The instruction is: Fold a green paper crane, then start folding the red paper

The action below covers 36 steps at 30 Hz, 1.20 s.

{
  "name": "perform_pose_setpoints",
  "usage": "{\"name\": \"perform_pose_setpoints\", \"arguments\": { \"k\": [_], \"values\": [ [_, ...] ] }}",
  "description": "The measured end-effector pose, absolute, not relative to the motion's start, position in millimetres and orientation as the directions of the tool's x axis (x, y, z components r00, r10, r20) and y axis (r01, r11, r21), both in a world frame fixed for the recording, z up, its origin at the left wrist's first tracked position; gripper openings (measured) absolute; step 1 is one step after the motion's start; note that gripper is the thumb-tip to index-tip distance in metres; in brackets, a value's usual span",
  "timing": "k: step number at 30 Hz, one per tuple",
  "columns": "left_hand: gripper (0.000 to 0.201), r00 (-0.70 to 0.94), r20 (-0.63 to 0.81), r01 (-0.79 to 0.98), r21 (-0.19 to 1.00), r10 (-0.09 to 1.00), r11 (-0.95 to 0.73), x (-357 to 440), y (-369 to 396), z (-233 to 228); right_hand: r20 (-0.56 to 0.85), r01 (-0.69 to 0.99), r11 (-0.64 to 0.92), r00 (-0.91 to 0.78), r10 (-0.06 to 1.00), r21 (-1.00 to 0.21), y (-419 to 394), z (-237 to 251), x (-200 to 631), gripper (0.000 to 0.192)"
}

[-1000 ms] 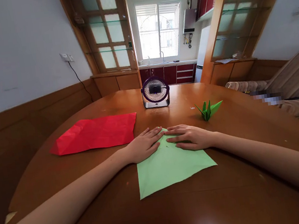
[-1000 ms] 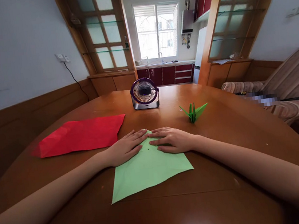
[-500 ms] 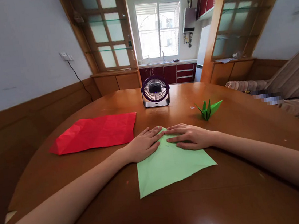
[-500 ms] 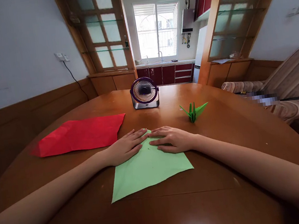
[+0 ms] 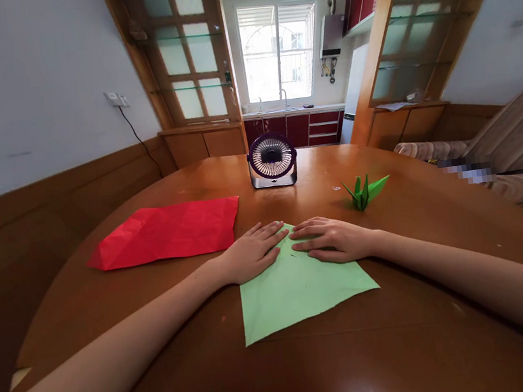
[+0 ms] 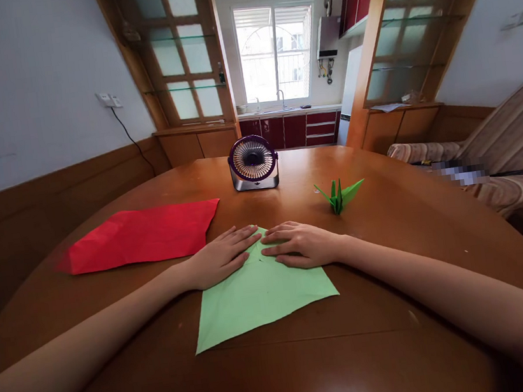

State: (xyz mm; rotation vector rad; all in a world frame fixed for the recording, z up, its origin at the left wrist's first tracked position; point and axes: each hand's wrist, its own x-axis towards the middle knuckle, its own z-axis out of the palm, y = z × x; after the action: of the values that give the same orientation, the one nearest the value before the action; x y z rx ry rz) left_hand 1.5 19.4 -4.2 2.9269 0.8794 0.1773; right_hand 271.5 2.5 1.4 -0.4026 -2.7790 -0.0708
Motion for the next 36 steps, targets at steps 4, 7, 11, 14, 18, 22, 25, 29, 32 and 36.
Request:
{"name": "perform_pose_setpoints", "arguments": {
  "k": [4,7,11,14,18,22,25,29,32,36],
  "values": [
    [0.053,0.826,0.082,0.548,0.119,0.558,-0.828,2,19,-3,0.335,0.272,0.962,-0.906,0.259,-0.011,2,3,271,0.038],
    [0.053,0.824,0.075,0.552,0.122,0.562,-0.825,2,18,-2,0.336,0.261,0.965,-0.908,0.252,-0.018,2,3,271,0.038],
    [0.053,0.819,0.070,0.561,0.111,0.569,-0.821,2,18,-2,0.338,0.260,0.965,-0.907,0.252,-0.022,2,3,271,0.038],
    [0.052,0.822,0.092,0.554,0.099,0.562,-0.826,1,18,-3,0.344,0.267,0.963,-0.901,0.265,-0.042,2,2,271,0.038],
    [0.051,0.814,0.123,0.565,0.066,0.568,-0.823,0,18,-5,0.335,0.275,0.959,-0.899,0.281,-0.066,2,2,271,0.038],
    [0.050,0.801,0.198,0.571,0.031,0.565,-0.821,0,15,-5,0.340,0.273,0.959,-0.896,0.284,-0.082,2,2,271,0.038],
    [0.048,0.801,0.232,0.563,0.026,0.552,-0.826,0,12,-3,0.345,0.272,0.958,-0.894,0.286,-0.089,1,2,271,0.038],
    [0.045,0.791,0.248,0.560,0.072,0.558,-0.825,2,11,2,0.336,0.278,0.957,-0.896,0.290,-0.087,1,3,271,0.038],
    [0.041,0.768,0.250,0.573,0.144,0.590,-0.807,4,12,7,0.337,0.276,0.958,-0.897,0.287,-0.081,1,3,271,0.039],
    [0.039,0.740,0.241,0.604,0.174,0.628,-0.778,9,14,12,0.342,0.270,0.960,-0.897,0.280,-0.078,1,2,271,0.039]
  ]
}}
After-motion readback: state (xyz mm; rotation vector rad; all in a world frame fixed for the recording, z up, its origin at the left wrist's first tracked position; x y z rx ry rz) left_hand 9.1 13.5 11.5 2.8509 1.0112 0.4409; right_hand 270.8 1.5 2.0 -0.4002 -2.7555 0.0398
